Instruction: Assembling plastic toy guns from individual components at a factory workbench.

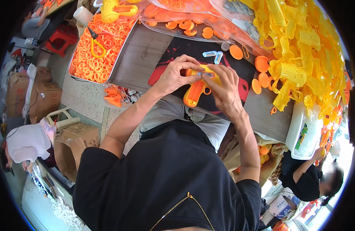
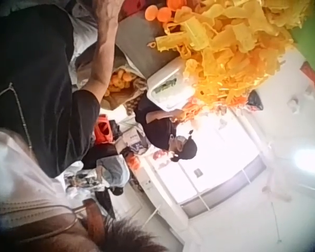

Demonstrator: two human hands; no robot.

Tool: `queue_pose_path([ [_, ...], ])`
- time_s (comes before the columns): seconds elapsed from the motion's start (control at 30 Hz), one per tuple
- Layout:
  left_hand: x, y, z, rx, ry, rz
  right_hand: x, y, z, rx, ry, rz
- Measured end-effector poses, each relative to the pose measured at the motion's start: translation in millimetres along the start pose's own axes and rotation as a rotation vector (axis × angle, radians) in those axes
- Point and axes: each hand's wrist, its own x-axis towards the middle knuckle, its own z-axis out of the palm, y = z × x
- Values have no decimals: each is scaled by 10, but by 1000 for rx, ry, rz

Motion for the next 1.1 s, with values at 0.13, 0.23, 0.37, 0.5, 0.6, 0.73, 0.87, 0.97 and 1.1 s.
queue_pose_path([
  [0.13, -39, -4, 14, 71, 25, 27, 62, -2, -32, 55, -31, 20],
  [0.23, -38, 21, 22, 101, 38, 44, 87, 225, -23, 535, 5, 526],
  [0.37, -38, -4, -5, 106, 14, 34, 330, 433, -95, 654, -436, 594],
  [0.5, -32, 46, 9, 116, 6, 54, 377, 578, -24, 784, -529, 604],
  [0.6, -17, 64, 4, 202, 1, 89, 395, 544, -23, 717, -502, 579],
  [0.73, -30, 1, 56, 106, -2, 31, 248, 449, -18, 548, -368, 424],
  [0.87, -149, 44, -187, -781, 30, -339, 196, 260, -94, 200, -360, 223],
  [0.97, -251, 85, 38, -788, -8, -98, 27, 28, 111, 1282, -7, 500],
  [1.1, -248, 68, 92, -778, -49, -99, 157, 100, 210, 898, 177, 315],
])
